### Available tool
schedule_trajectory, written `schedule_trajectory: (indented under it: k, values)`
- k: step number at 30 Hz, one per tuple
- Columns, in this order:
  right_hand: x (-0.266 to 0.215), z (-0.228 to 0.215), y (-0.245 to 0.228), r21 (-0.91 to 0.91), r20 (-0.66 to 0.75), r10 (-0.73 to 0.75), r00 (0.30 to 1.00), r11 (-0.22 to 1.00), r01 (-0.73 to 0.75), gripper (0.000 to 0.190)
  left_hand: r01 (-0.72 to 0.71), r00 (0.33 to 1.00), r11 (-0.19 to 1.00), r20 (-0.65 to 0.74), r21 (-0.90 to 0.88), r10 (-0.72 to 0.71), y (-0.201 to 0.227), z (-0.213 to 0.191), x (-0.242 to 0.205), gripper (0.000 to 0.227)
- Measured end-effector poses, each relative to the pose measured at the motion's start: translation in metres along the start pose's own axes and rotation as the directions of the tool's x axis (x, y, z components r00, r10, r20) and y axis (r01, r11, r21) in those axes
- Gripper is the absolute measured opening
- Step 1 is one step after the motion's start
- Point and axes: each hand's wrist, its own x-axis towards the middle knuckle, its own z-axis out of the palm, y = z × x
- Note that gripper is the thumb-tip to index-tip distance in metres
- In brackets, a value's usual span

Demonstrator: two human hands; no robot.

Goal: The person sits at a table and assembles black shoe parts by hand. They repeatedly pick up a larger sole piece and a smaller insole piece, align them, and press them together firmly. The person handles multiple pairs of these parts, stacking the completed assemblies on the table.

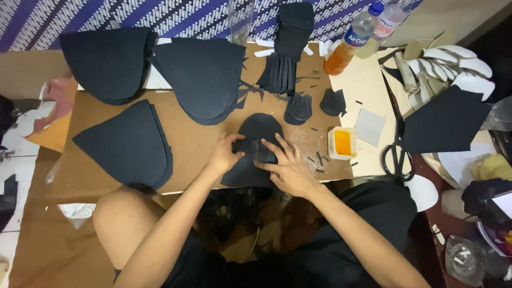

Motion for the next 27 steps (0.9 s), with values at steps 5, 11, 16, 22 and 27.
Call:
schedule_trajectory:
  k: [5, 11, 16, 22, 27]
  values:
    - [0.02, 0.0, 0.024, 0.079, -0.051, 0.206, 0.977, 0.976, -0.201, 0.046, -0.013, 1.0, 1.0, -0.002, -0.008, 0.013, -0.004, 0.002, 0.003, 0.054]
    - [0.02, 0.021, 0.026, -0.082, -0.072, 0.197, 0.978, 0.976, -0.203, 0.051, -0.048, 0.998, 0.999, -0.027, 0.019, 0.048, -0.008, 0.006, 0.007, 0.052]
    - [-0.001, 0.005, -0.001, -0.216, 0.009, 0.108, 0.994, 0.971, -0.103, 0.058, -0.066, 0.997, 0.996, -0.029, 0.056, 0.068, -0.01, 0.008, 0.009, 0.051]
    - [0.011, 0.005, 0.0, -0.365, -0.115, 0.005, 0.993, 0.93, -0.047, 0.05, -0.077, 0.996, 0.996, -0.03, 0.051, 0.079, -0.017, 0.012, 0.014, 0.051]
    - [0.005, 0.007, -0.011, -0.419, -0.106, -0.091, 0.99, 0.907, 0.039, 0.048, -0.068, 0.997, 0.996, -0.027, 0.056, 0.07, -0.017, 0.013, 0.013, 0.051]
